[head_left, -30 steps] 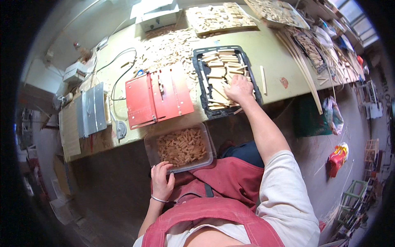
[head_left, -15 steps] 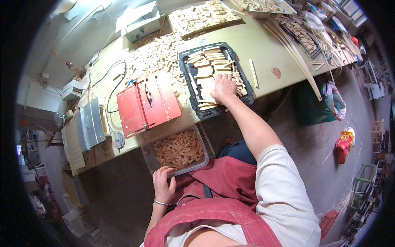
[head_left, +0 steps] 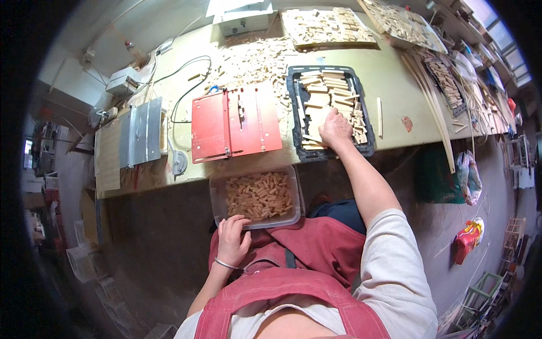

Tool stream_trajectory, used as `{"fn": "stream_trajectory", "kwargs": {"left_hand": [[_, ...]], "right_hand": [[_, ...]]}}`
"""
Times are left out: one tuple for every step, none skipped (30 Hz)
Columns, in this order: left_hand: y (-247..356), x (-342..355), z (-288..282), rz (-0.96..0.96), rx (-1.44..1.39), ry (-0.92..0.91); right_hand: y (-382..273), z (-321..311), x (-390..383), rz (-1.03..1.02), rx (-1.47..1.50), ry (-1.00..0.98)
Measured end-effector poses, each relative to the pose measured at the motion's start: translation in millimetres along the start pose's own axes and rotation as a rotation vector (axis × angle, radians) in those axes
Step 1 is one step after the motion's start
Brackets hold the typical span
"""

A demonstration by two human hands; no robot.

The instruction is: The person repeatedly picks up small wooden blocks from a tray, places them on a red planer, and pushes them through to shape the edges. The shaped pieces are then returned to the tray. The process is repeated continuously throughout the clip.

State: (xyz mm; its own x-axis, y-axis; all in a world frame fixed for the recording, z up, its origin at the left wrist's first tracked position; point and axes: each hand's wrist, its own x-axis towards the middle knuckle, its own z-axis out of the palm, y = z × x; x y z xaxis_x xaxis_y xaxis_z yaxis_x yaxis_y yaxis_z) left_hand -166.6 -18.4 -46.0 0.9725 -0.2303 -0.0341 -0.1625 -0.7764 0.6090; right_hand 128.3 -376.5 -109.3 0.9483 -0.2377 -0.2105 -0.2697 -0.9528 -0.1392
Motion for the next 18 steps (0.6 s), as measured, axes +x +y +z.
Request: {"fn": "stream_trajectory", "kwargs": {"left_hand": [[0.5, 0.3, -1.8, 0.005, 0.0, 0.0], [0.6, 0.4, -3.0, 0.01, 0.0, 0.0], [0.4, 0.5, -3.4, 0.012, 0.002, 0.005], [0.1, 0.4, -3.5, 0.014, 0.004, 0.01], [-0.5, -0.2, -3.3, 0.014, 0.006, 0.019], [-1.8, -1.4, -2.2, 0.008, 0.005, 0.018], [-3.7, -2.4, -0.4, 0.002, 0.003, 0.016], [-5.4, -3.1, 1.0, -0.002, 0.003, 0.015], [-6.6, -4.0, 1.9, -0.012, -0.005, 0.009], [-7.7, -4.9, 2.8, -0.023, -0.012, 0.003], [-8.6, -5.9, 4.1, -0.03, -0.022, -0.005], [-9.2, -5.9, 4.7, -0.028, -0.024, -0.007], [-9.6, -5.8, 5.2, -0.025, -0.026, -0.01], [-9.9, -6.5, 4.1, -0.028, -0.025, -0.01], [-9.7, -6.6, 3.1, -0.028, -0.032, -0.005], [-9.2, -5.6, 2.0, -0.028, -0.04, -0.001], [-8.0, -6.2, 1.5, -0.027, -0.051, -0.003], [-8.2, -6.8, 1.5, -0.021, -0.043, 0.003]], "right_hand": [[-1.2, 1.1, 1.1, -0.004, -0.018, -0.003], [-2.7, 3.6, 1.9, -0.019, -0.046, 0.003], [-3.3, 6.5, 1.9, -0.04, -0.066, 0.012], [-3.4, 9.5, 1.0, -0.061, -0.086, 0.022], [-7.1, 9.2, -0.9, -0.086, -0.105, 0.033], [-9.9, 8.8, -3.4, -0.1, -0.095, 0.03], [-12.8, 7.9, -4.7, -0.098, -0.091, 0.01], [-14.8, 6.0, -5.5, -0.095, -0.086, -0.009], [-16.8, 4.0, -6.1, -0.091, -0.082, -0.028], [-18.6, 1.8, -6.1, -0.09, -0.085, -0.039], [-15.5, 7.9, -3.8, -0.112, -0.078, 0.003], [-11.2, 17.8, 0.8, -0.134, -0.068, 0.044], [-6.0, 27.0, 5.6, -0.156, -0.057, 0.086], [-7.0, 28.2, 3.2, -0.188, -0.057, 0.1], [-7.4, 28.9, 1.8, -0.218, -0.06, 0.12], [-6.8, 28.7, 1.0, -0.248, -0.063, 0.14], [-4.3, 27.8, -1.9, -0.272, -0.069, 0.156], [-3.1, 26.2, -2.1, -0.299, -0.089, 0.154]]}}
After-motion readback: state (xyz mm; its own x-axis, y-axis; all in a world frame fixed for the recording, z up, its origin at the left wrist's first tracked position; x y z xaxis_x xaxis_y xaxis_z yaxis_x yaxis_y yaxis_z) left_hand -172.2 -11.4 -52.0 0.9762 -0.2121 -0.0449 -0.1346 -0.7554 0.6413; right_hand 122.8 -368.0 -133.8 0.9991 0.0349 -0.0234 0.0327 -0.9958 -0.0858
